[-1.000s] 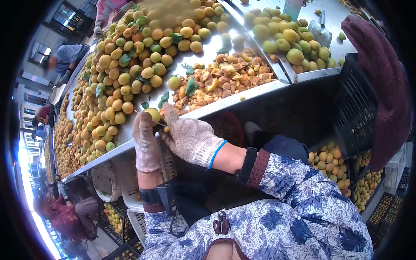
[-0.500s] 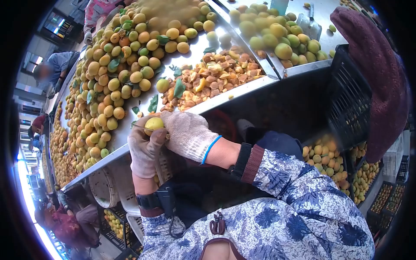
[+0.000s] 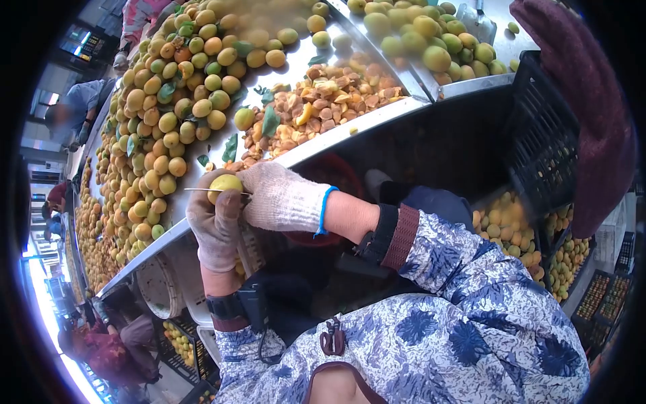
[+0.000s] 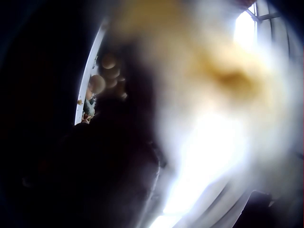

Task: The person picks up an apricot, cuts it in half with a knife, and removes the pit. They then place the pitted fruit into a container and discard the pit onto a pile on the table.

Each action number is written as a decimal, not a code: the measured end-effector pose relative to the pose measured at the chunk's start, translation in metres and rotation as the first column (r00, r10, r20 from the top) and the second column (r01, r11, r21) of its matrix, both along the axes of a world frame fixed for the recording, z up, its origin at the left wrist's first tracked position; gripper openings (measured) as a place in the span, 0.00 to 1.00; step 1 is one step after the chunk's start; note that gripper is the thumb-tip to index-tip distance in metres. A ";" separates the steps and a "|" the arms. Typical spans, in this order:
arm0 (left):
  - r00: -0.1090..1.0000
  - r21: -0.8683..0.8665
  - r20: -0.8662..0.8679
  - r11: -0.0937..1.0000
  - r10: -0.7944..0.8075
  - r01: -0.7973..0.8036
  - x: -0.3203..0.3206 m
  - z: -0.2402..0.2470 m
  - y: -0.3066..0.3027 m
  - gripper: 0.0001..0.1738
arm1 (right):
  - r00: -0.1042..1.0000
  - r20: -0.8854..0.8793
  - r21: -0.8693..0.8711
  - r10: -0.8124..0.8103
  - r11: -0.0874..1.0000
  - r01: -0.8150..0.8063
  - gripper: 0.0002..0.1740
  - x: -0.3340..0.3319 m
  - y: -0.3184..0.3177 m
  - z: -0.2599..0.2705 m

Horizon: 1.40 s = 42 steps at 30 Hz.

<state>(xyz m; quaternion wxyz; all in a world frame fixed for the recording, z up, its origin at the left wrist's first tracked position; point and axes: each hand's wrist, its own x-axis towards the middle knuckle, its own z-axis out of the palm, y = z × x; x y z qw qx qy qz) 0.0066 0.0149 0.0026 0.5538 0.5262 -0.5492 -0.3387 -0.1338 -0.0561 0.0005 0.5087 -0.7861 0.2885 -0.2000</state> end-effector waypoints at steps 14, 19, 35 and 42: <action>0.913 -0.225 0.325 0.958 0.245 -0.176 -0.021 -0.010 -0.011 0.21 | 0.991 0.108 0.031 0.084 0.996 -0.088 0.15 -0.002 -0.010 -0.006; 0.961 -0.077 0.185 0.978 0.206 -0.195 -0.028 0.000 -0.010 0.26 | 0.990 0.046 -0.001 -0.131 0.991 0.131 0.13 0.006 -0.006 -0.006; 0.821 -0.181 0.469 0.946 0.325 -0.270 -0.034 0.007 -0.015 0.23 | 0.925 -0.135 -0.283 -0.354 0.909 0.307 0.15 -0.007 -0.006 0.003; 0.915 -0.115 0.271 0.954 0.300 -0.278 -0.023 -0.010 -0.018 0.21 | 0.981 -0.011 0.226 -0.196 0.955 0.194 0.14 0.014 -0.004 -0.010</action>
